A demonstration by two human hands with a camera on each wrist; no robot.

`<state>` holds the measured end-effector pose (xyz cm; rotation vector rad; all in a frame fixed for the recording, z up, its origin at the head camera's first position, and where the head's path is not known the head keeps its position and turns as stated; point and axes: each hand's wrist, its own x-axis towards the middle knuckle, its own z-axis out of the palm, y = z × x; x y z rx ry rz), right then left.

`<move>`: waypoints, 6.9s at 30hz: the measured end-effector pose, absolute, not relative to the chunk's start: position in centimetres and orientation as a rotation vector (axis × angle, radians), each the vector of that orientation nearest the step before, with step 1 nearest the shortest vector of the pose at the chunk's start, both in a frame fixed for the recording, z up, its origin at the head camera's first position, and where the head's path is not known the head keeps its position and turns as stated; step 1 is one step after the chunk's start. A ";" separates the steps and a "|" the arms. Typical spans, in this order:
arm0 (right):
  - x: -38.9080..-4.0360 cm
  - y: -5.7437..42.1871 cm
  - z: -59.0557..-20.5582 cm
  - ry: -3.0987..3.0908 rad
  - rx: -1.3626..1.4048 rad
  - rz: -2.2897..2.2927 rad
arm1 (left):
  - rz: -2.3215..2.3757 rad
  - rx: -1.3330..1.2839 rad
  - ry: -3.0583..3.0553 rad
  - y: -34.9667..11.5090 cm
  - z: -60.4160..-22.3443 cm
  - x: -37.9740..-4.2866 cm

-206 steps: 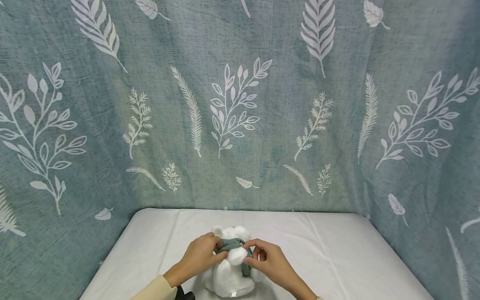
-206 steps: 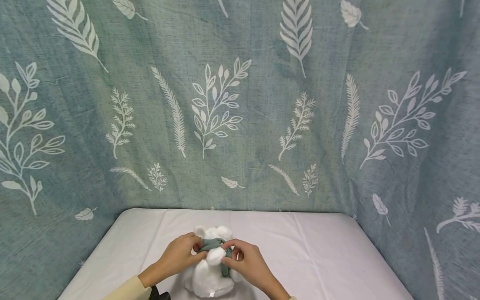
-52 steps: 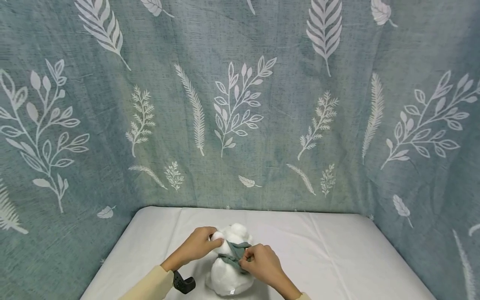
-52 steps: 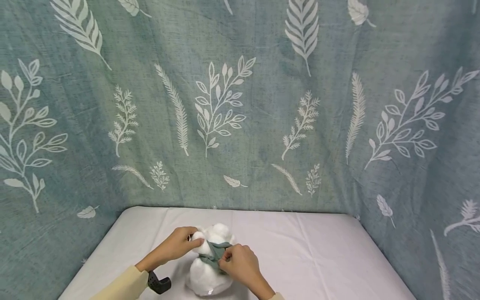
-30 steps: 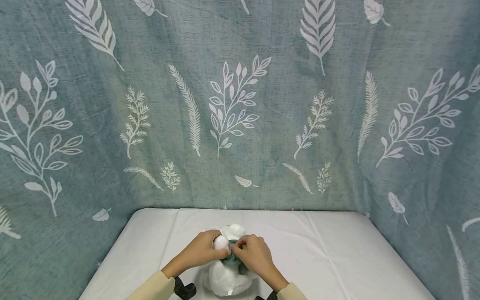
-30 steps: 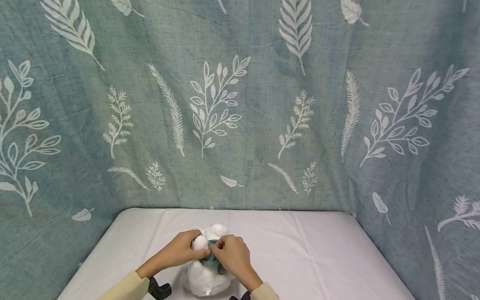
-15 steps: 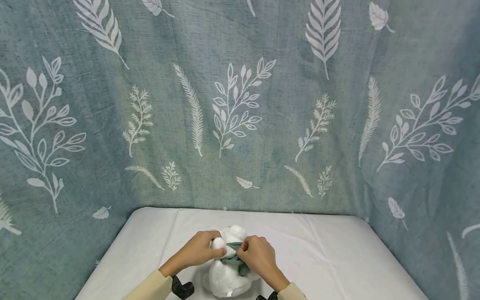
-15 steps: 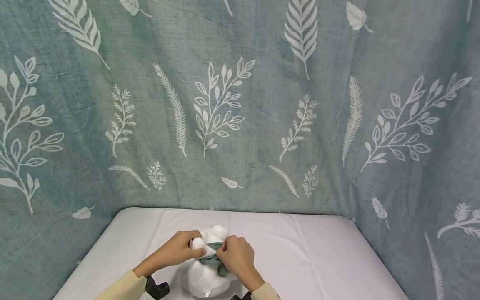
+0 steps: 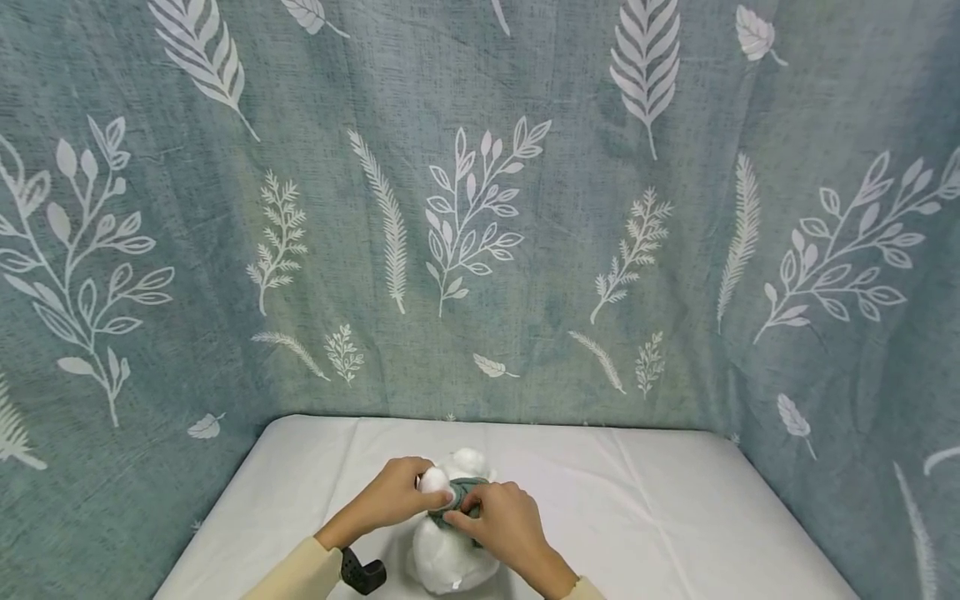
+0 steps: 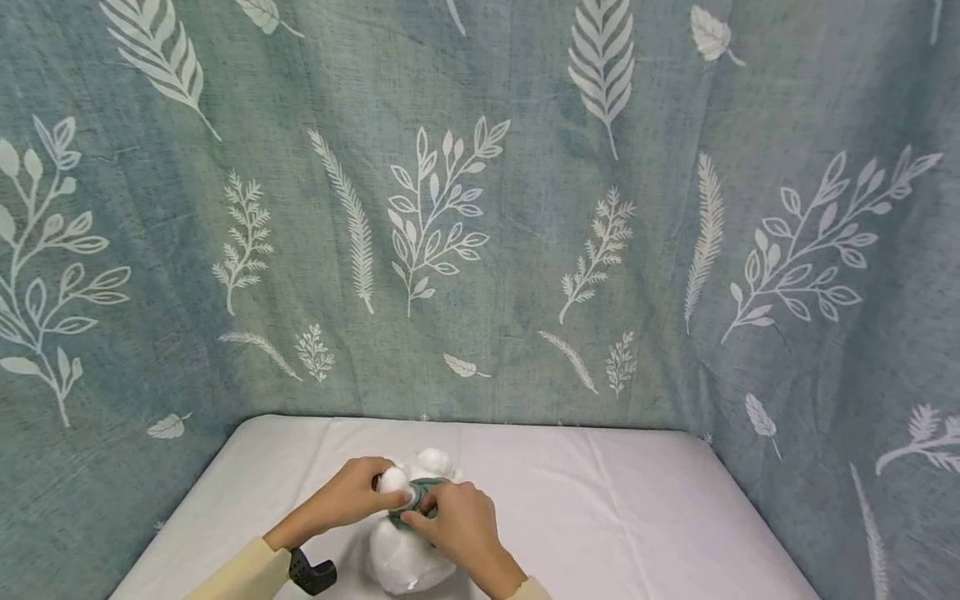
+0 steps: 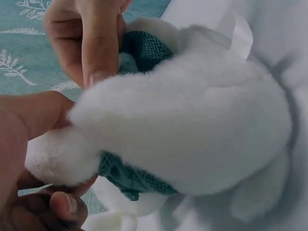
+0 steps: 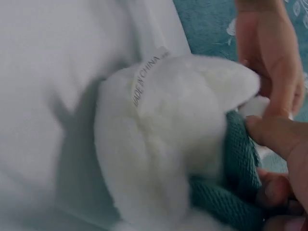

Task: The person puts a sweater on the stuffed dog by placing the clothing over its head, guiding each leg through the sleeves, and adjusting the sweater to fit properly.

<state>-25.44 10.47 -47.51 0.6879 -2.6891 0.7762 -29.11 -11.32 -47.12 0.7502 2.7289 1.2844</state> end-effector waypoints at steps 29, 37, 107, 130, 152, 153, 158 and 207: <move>-24.9 8.8 -48.2 -2.662 0.449 0.643 | 1.362 0.674 2.569 -11.0 -46.4 -28.8; -24.4 9.1 -48.3 -2.654 0.580 0.512 | 1.358 0.603 2.595 -12.0 -46.7 -29.4; -27.3 14.5 -49.4 -2.449 0.155 2.329 | 1.690 0.566 2.392 -10.8 -47.4 -29.5; -27.3 14.9 -51.8 -2.545 0.341 1.486 | 1.716 0.567 2.498 -8.8 -51.2 -29.5; -27.1 16.0 -51.7 -2.654 0.360 1.516 | 1.599 0.624 2.496 -10.0 -50.9 -29.5; -27.1 16.2 -51.7 -2.670 0.366 1.512 | 1.607 0.593 2.471 -10.3 -50.7 -29.6; -27.0 16.9 -51.7 -2.717 0.364 1.528 | 1.610 0.501 2.420 -11.9 -48.6 -29.8; -26.6 18.1 -51.6 -2.833 0.463 1.616 | 0.924 0.981 2.618 -6.6 -40.5 -30.6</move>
